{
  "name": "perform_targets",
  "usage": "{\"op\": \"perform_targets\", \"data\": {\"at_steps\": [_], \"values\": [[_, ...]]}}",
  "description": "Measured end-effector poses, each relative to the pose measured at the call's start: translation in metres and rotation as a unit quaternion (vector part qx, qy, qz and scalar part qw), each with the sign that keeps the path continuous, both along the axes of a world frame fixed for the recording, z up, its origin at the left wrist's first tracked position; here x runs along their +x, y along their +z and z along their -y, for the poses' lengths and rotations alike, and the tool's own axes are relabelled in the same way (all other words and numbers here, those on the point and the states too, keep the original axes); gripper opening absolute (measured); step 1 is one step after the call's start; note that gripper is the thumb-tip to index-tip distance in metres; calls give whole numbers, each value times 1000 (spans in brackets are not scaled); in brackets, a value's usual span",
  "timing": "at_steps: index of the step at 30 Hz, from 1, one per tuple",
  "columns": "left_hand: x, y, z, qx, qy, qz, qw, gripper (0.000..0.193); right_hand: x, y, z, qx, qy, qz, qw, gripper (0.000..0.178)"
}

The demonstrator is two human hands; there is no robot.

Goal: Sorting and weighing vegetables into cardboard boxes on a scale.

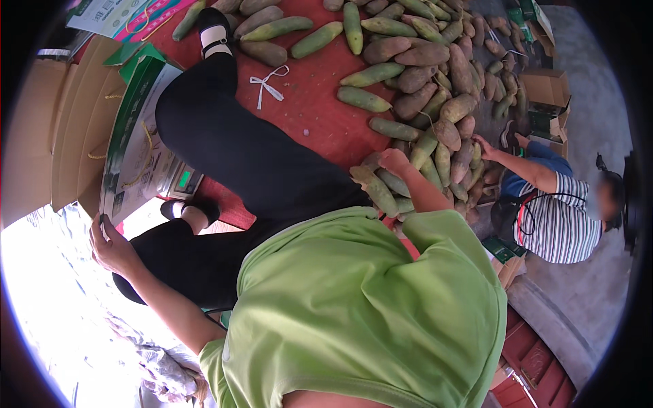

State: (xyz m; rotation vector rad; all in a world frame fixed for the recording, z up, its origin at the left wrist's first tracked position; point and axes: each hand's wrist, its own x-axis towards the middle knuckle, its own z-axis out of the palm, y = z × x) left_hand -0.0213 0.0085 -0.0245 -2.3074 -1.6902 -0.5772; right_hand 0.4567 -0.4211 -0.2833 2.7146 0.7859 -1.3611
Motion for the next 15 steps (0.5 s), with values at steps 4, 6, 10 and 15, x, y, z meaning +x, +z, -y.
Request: {"op": "perform_targets", "data": {"at_steps": [4,6,10,15], "values": [[5,-2,0,-2,6,17,1000,13,9,-7,-3,16,-35,80,996,27],[2,1,3,2,24,14,1000,12,15,7,-24,6,-31,76,997,26],[3,2,1,14,-7,11,1000,11,30,6,-47,-15,47,199,979,27],[4,3,4,15,8,-12,1000,12,52,6,-75,-111,81,187,973,40]]}}
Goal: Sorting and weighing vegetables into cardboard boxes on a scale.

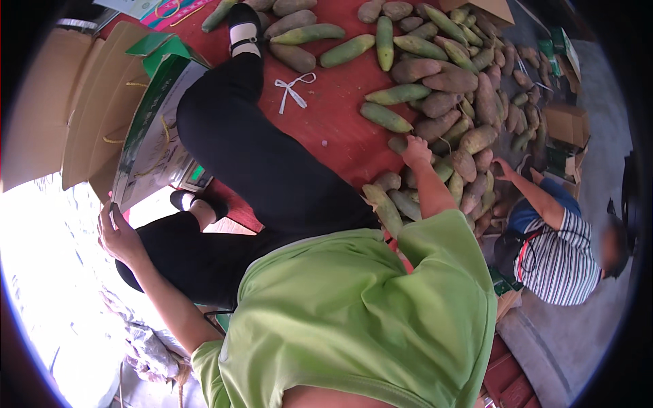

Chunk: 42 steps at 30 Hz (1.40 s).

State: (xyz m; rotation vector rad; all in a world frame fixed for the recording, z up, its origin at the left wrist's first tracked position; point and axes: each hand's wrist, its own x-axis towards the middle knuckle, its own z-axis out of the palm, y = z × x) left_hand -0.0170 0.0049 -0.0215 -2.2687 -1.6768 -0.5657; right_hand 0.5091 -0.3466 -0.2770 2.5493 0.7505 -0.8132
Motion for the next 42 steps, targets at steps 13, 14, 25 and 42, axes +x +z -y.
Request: {"op": "perform_targets", "data": {"at_steps": [13,14,25,42], "values": [[7,7,3,-6,-30,29,999,13,-8,-14,-10,-107,127,31,986,36],[11,8,2,-19,-31,42,998,14,-7,-24,-4,-103,140,28,984,36],[14,14,9,-47,21,59,997,13,-3,-4,-1,-28,120,11,992,66],[16,23,19,-41,-28,40,998,21,-33,228,-212,702,-55,-234,670,55]]}}
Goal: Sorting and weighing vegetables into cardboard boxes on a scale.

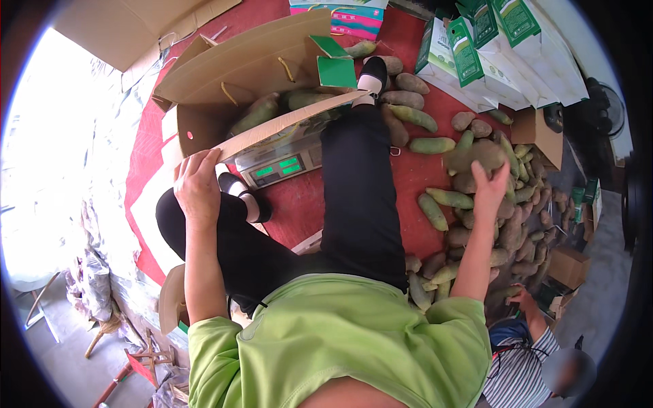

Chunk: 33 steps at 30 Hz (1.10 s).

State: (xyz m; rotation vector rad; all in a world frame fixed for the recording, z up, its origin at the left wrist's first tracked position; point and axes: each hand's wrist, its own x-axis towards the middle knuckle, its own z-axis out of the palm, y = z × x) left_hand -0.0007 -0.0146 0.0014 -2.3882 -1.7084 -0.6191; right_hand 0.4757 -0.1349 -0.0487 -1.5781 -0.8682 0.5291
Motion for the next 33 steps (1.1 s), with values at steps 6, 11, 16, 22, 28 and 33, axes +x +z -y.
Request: {"op": "perform_targets", "data": {"at_steps": [6,11,16,22,28,33], "values": [[-1,1,-1,-5,0,16,1000,22,-57,111,-86,274,102,4,956,53],[-2,0,-2,-6,0,21,1000,21,-117,140,-136,345,229,-109,904,50],[0,1,-2,-5,8,13,1000,20,-198,133,-172,310,293,-291,856,58],[-1,-1,-3,-2,5,13,1000,19,-196,65,-205,86,223,168,956,55],[-3,-5,-5,-8,15,5,1000,18,-124,30,-160,41,186,82,978,37],[-1,-4,-6,-8,21,7,1000,16,-66,-58,-88,-101,111,-29,988,26]]}}
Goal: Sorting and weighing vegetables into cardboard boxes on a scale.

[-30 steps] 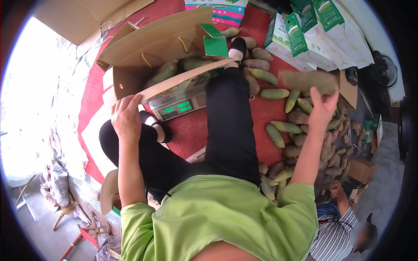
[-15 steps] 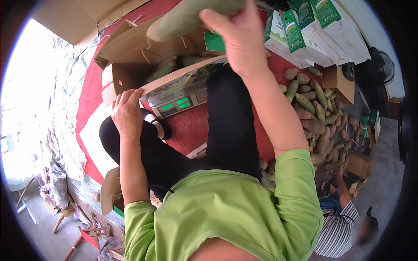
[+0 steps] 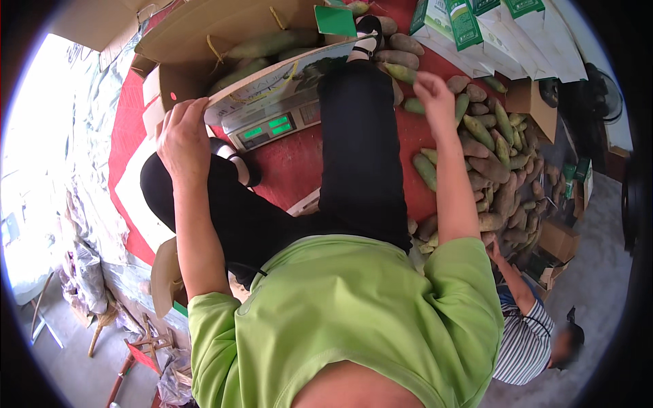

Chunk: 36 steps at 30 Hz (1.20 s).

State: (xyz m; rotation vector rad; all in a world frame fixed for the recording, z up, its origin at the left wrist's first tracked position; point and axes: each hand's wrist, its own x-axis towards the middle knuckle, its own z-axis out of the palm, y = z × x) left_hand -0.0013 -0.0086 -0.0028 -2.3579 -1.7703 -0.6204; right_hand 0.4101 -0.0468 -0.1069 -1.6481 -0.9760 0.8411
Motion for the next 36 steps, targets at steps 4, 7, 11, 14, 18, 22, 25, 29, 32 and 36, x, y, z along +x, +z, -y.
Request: {"op": "perform_targets", "data": {"at_steps": [4,7,11,14,18,22,25,29,32,36], "values": [[1,0,0,27,0,-8,1000,16,23,-103,85,-113,29,129,985,26],[4,-1,-5,32,-5,-12,999,22,39,-191,166,-211,92,168,959,19],[-4,-5,-1,51,15,-34,998,30,9,-207,217,-284,301,371,831,19],[-3,-5,-4,57,21,-39,997,35,3,-236,264,-339,131,44,931,28],[-3,-9,-5,83,25,-41,995,37,-8,-253,297,-286,45,-117,950,32],[-1,-10,-7,102,12,-19,995,40,-15,-251,293,-358,37,-41,932,33],[-4,-9,-7,116,6,-32,993,41,-25,-250,285,-377,83,-25,922,34],[-15,0,-2,128,20,-44,991,40,-31,-266,279,-396,136,13,908,37],[19,-32,-23,105,-21,18,994,39,27,-352,373,-364,-16,-142,920,37],[-12,-11,-2,124,25,-51,991,39,-25,-246,288,-417,88,51,903,36]]}}
